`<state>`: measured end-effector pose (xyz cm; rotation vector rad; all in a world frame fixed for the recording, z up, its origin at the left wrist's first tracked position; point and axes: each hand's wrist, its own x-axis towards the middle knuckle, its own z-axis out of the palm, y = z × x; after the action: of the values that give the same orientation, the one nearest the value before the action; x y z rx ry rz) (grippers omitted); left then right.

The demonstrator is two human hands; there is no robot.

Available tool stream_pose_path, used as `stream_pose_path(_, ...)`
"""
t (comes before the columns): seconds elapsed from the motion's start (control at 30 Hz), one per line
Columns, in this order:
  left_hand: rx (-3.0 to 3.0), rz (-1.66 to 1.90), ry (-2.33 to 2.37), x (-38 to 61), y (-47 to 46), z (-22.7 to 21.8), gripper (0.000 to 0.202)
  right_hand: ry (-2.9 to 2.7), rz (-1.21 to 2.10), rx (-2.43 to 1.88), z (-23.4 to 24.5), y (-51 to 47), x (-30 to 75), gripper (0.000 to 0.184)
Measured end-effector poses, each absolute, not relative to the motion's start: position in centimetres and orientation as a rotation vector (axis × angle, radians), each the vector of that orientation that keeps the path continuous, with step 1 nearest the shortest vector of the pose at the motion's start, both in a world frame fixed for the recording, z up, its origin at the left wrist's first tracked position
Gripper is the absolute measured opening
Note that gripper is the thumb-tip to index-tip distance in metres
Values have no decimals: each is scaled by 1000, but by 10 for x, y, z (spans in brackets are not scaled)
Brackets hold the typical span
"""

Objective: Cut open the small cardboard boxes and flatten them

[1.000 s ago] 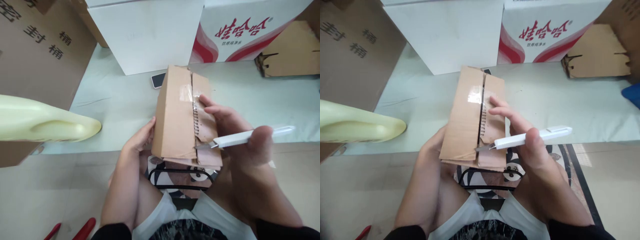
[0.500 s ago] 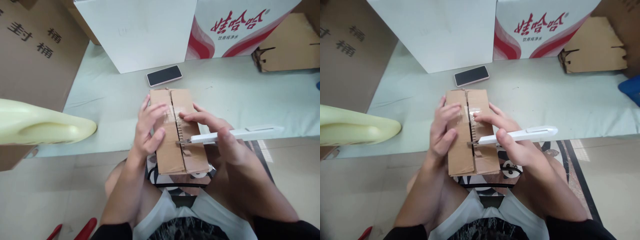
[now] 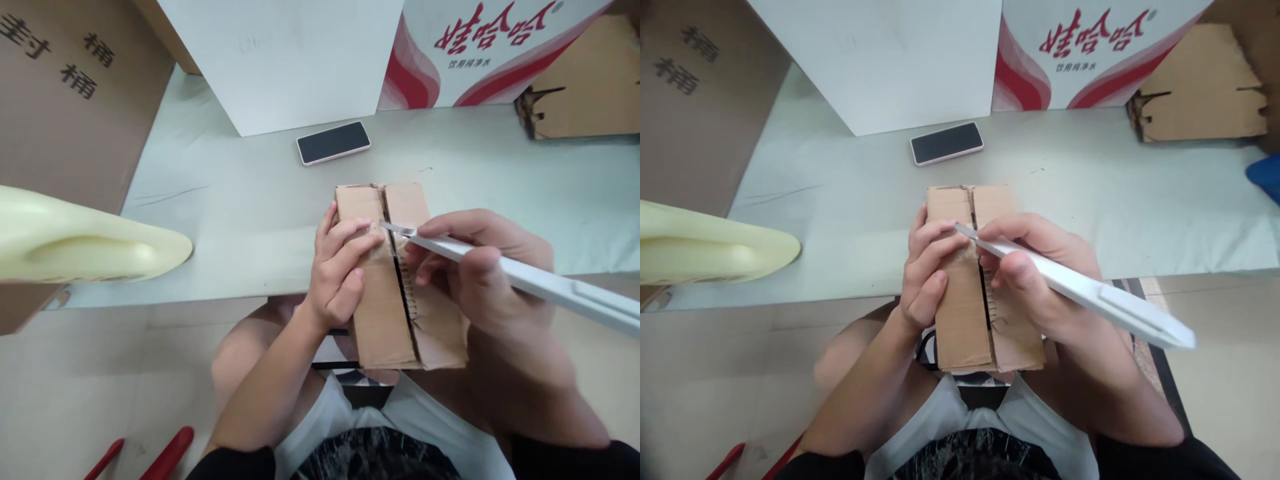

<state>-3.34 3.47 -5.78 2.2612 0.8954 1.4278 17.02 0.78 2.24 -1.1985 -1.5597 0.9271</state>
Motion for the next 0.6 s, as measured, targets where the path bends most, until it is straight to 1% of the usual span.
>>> stream_pose_path(0.07,2255,1431,914,-33,35,-58,40,-1601,872,-1245,22,10,169,24)
stream_pose_path(0.13,2246,1430,938,-33,34,-59,40,-1651,729,-1309,20,15,166,14)
stream_pose_path(0.2,2239,1427,943,-33,33,-58,40,-1689,583,-1376,19,18,163,13)
stream_pose_path(0.33,2230,1413,943,-33,31,-57,40,-1689,516,-1472,19,18,160,6)
stream_pose_path(0.47,2215,1409,949,-33,31,-58,40,-1656,452,-1556,20,15,158,18)
stream_pose_path(0.6,2196,1415,944,-33,31,-58,41,-1600,543,-1535,19,12,157,26)
